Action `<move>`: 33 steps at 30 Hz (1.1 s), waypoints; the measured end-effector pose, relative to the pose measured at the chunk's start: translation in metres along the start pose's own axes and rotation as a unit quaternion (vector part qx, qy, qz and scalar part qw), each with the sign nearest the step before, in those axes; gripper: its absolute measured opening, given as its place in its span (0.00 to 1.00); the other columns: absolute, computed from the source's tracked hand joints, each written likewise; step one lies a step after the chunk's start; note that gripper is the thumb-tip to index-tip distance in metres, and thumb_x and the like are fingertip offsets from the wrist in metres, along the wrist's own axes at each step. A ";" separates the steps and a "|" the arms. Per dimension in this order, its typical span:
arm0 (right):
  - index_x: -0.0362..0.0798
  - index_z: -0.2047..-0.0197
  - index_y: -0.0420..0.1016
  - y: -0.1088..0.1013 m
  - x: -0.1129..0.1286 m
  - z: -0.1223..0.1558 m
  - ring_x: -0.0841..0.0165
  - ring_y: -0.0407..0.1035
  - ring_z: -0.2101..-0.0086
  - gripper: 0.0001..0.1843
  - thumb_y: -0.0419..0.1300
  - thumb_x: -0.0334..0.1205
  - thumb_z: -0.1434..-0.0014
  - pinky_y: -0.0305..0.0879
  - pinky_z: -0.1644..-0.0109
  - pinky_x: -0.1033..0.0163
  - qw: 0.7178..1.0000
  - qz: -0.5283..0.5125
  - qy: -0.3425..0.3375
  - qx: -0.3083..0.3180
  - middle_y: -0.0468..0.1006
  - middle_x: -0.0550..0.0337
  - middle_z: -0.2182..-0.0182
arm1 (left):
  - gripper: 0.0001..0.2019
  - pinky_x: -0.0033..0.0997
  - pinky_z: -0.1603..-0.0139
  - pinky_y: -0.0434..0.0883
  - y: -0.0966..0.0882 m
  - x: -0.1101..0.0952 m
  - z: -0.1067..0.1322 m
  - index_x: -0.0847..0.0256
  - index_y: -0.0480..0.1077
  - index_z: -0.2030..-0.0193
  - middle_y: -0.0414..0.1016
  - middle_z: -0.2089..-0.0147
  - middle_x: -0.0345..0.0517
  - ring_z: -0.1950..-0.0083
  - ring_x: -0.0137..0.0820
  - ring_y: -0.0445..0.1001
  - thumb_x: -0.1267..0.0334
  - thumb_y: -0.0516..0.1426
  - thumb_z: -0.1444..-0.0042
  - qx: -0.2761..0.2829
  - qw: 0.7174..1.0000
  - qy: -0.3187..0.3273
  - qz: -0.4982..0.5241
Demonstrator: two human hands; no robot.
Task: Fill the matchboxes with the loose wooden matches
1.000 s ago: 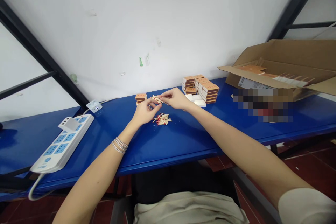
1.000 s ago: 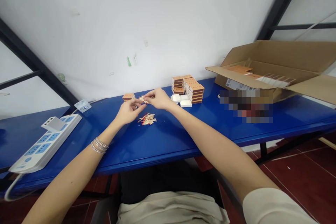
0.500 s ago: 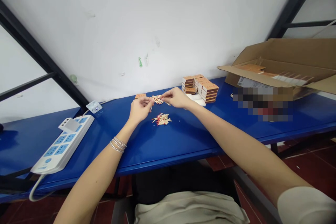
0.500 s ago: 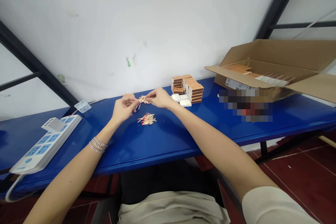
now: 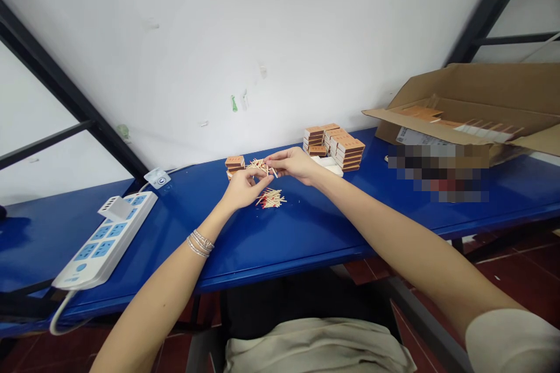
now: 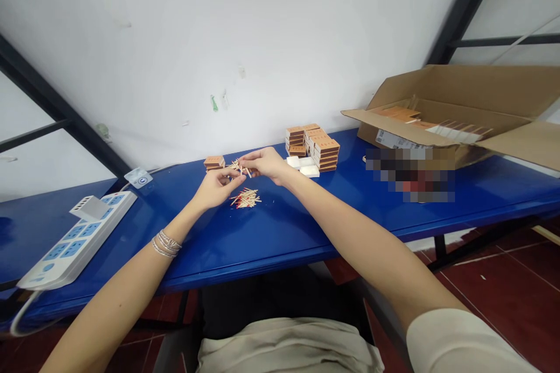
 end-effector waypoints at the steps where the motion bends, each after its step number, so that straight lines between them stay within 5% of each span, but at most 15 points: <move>1: 0.41 0.68 0.82 0.002 -0.001 0.000 0.74 0.69 0.73 0.09 0.72 0.32 0.56 0.66 0.73 0.70 1.000 -0.001 -0.002 0.006 0.81 0.54 0.71 | 0.18 0.27 0.81 0.50 0.000 0.000 0.000 0.62 0.76 0.68 0.66 0.82 0.37 0.83 0.22 0.54 0.48 0.58 0.46 -0.014 1.000 -0.004 0.001; 12: 0.41 0.69 0.82 -0.002 -0.003 -0.004 0.75 0.68 0.75 0.08 0.72 0.32 0.56 0.68 0.72 0.69 1.000 -0.004 -0.023 0.000 0.81 0.55 0.74 | 0.15 0.25 0.76 0.59 -0.007 0.017 -0.006 0.62 0.80 0.65 0.76 0.72 0.42 0.77 0.24 0.64 0.53 0.57 0.45 -0.116 0.993 -0.024 0.013; 21: 0.41 0.69 0.81 -0.003 0.001 -0.002 0.76 0.68 0.76 0.07 0.71 0.31 0.55 0.68 0.71 0.69 1.000 0.004 -0.025 -0.017 0.81 0.56 0.73 | 0.14 0.23 0.86 0.57 0.004 0.015 -0.004 0.62 0.70 0.66 0.77 0.71 0.43 0.82 0.23 0.66 0.57 0.65 0.55 -0.045 0.964 -0.141 0.222; 28: 0.40 0.69 0.81 -0.005 0.003 -0.003 0.76 0.68 0.76 0.10 0.72 0.35 0.56 0.68 0.72 0.69 0.997 0.037 -0.060 -0.022 0.81 0.56 0.73 | 0.08 0.25 0.78 0.59 0.014 0.009 0.000 0.62 0.76 0.72 0.74 0.76 0.41 0.79 0.23 0.63 0.58 0.62 0.52 0.072 0.997 -0.006 -0.006; 33: 0.41 0.68 0.81 -0.002 -0.004 -0.004 0.72 0.72 0.72 0.10 0.72 0.36 0.56 0.70 0.70 0.68 0.995 0.062 -0.069 -0.020 0.82 0.52 0.68 | 0.15 0.26 0.77 0.59 0.014 0.004 0.000 0.62 0.76 0.69 0.74 0.76 0.41 0.78 0.25 0.63 0.51 0.61 0.49 0.032 0.999 -0.006 0.002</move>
Point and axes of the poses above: each hand's wrist, its own z-axis away from the middle knuckle, its own y-axis out of the palm, x = y × z, the point moved 4 cm from there along -z, towards the middle knuckle
